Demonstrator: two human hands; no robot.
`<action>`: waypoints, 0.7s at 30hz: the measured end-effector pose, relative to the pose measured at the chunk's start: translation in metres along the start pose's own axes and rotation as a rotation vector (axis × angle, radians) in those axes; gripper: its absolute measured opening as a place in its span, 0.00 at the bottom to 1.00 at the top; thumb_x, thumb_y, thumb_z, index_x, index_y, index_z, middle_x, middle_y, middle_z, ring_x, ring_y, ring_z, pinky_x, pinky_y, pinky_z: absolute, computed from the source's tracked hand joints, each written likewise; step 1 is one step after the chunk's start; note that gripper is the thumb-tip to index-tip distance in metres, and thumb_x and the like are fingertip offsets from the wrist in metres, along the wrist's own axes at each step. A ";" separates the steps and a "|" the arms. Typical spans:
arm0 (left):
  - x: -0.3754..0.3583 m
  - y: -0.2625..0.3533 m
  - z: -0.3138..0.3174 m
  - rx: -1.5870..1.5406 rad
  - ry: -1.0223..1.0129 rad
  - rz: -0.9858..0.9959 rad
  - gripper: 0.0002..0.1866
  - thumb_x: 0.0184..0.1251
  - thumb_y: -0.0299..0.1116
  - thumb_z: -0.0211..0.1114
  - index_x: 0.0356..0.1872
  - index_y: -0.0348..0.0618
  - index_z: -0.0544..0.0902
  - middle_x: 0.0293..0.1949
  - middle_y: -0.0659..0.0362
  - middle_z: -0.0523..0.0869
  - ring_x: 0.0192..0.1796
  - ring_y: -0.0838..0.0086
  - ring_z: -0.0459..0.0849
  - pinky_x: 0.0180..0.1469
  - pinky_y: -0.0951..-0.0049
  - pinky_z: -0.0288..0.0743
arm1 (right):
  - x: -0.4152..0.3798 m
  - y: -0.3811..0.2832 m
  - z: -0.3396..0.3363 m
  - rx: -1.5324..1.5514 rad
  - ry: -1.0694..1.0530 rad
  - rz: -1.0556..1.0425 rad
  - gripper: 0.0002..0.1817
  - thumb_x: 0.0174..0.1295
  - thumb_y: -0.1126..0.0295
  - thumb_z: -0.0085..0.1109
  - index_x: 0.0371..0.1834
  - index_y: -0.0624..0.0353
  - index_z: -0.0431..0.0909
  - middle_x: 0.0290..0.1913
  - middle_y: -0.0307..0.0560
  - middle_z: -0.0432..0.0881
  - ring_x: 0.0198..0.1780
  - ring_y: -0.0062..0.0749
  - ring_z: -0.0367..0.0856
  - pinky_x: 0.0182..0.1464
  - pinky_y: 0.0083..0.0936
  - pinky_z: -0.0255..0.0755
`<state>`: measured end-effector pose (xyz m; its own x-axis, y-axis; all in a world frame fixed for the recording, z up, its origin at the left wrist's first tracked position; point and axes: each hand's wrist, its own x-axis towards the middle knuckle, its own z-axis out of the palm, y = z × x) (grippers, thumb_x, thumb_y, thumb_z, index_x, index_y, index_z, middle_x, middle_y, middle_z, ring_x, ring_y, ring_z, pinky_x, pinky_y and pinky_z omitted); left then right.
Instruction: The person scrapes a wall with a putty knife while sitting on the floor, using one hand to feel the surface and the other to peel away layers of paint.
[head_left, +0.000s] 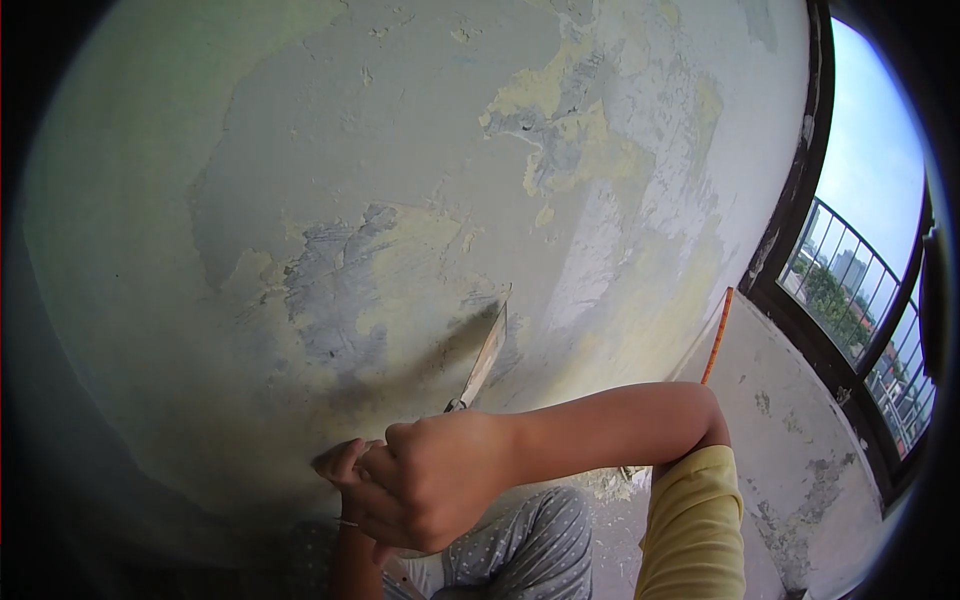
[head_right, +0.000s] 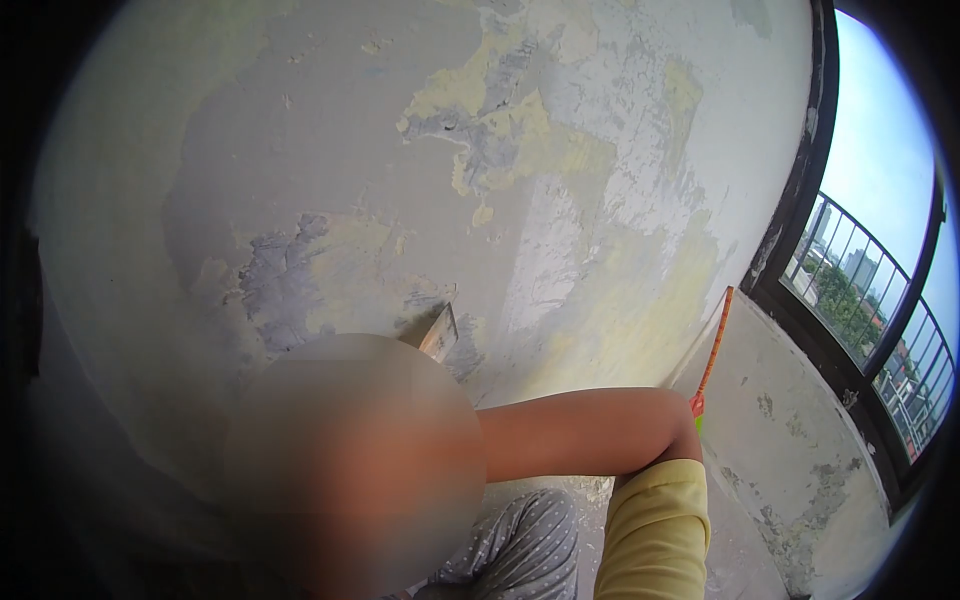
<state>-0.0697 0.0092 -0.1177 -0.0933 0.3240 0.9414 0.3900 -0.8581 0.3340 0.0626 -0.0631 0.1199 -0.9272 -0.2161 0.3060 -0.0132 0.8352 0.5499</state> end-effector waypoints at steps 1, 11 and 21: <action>0.009 0.009 -0.001 0.007 0.041 0.028 0.14 0.70 0.42 0.62 0.30 0.42 0.80 0.18 0.61 0.77 0.16 0.73 0.71 0.20 0.73 0.66 | -0.001 0.000 0.001 0.004 -0.005 0.017 0.23 0.61 0.49 0.59 0.23 0.60 0.79 0.24 0.44 0.76 0.23 0.28 0.75 0.19 0.20 0.65; 0.007 0.019 0.007 0.548 0.170 0.280 0.06 0.67 0.37 0.62 0.37 0.48 0.77 0.32 0.61 0.72 0.31 0.70 0.70 0.33 0.67 0.66 | 0.003 0.015 0.000 -0.020 0.079 0.021 0.15 0.54 0.61 0.60 0.16 0.58 0.75 0.24 0.43 0.76 0.21 0.26 0.74 0.18 0.23 0.65; -0.018 0.020 0.010 0.388 0.112 0.130 0.16 0.62 0.30 0.62 0.51 0.56 0.75 0.53 0.59 0.70 0.50 0.64 0.71 0.50 0.59 0.66 | 0.011 0.010 -0.008 0.029 0.169 -0.018 0.12 0.48 0.65 0.58 0.16 0.58 0.70 0.21 0.42 0.72 0.20 0.27 0.73 0.18 0.27 0.69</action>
<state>-0.0511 -0.0102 -0.1288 -0.1117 0.1593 0.9809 0.7187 -0.6687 0.1904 0.0554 -0.0605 0.1349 -0.8505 -0.3111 0.4241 -0.0420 0.8439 0.5348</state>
